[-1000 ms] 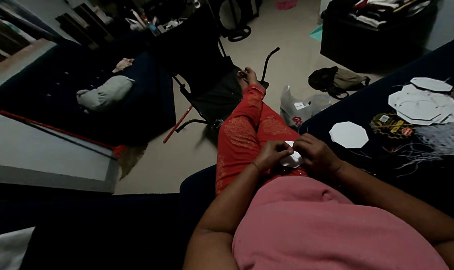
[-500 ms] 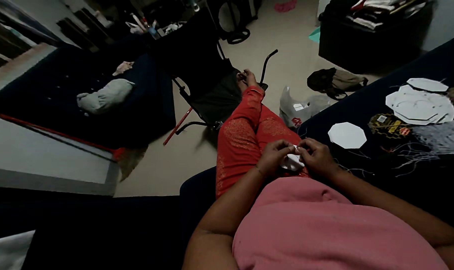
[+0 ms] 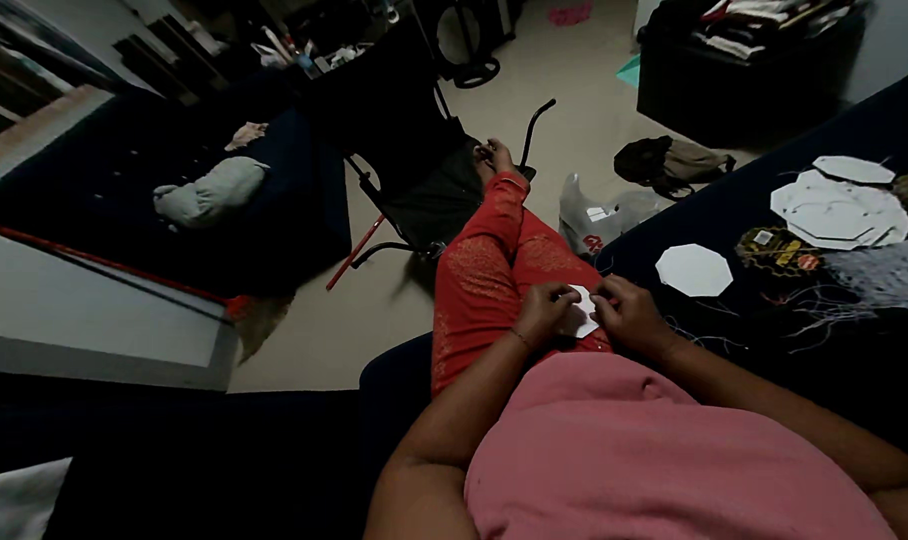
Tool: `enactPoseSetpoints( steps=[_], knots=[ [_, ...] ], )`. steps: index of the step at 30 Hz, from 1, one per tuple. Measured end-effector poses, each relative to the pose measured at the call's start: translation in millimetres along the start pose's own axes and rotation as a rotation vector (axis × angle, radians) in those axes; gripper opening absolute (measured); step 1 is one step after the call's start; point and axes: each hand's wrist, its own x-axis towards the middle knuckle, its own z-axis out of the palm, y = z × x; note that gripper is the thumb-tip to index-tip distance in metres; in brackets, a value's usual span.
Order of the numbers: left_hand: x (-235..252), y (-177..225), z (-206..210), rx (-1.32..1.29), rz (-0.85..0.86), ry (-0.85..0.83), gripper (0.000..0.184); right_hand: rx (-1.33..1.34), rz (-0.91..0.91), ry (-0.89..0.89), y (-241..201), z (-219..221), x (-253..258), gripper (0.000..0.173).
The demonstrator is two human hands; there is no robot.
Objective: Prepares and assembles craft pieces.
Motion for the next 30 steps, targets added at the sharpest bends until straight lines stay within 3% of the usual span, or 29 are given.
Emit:
enactPoseSetpoints(
  steps=[4,6,11,14,17,19,23,27,30],
  knots=[
    [-1,-1,-8,0.026,-0.074,-0.08,0.023,0.213,0.277,-0.019,5,-2,6,0.02],
    [-3,2,-11,-0.046,-0.079,-0.105,0.02,0.233,0.326,-0.034,2,-3,7,0.019],
    [-2,11,-6,-0.613,-0.118,0.118,0.012,-0.055,-0.099,-0.02,-1,3,0,0.014],
    [-2,3,4,-0.432,-0.041,0.164,0.013,-0.1,-0.183,-0.064,-8,3,-2,0.013],
    [-2,0,7,-0.007,0.075,0.052,0.02,-0.114,-0.161,-0.014,-8,4,-2,0.014],
    [-1,4,7,0.098,0.085,-0.012,0.02,-0.09,-0.129,0.028,-5,5,0,0.015],
    [1,1,7,0.004,0.091,0.009,0.019,0.067,-0.071,0.061,2,4,1,0.017],
    [3,-7,6,-0.178,0.072,0.021,0.016,0.358,0.001,0.064,10,6,0,0.031],
    [3,-10,7,-0.235,0.057,0.011,0.014,0.422,0.024,0.112,11,8,0,0.03]
  ],
)
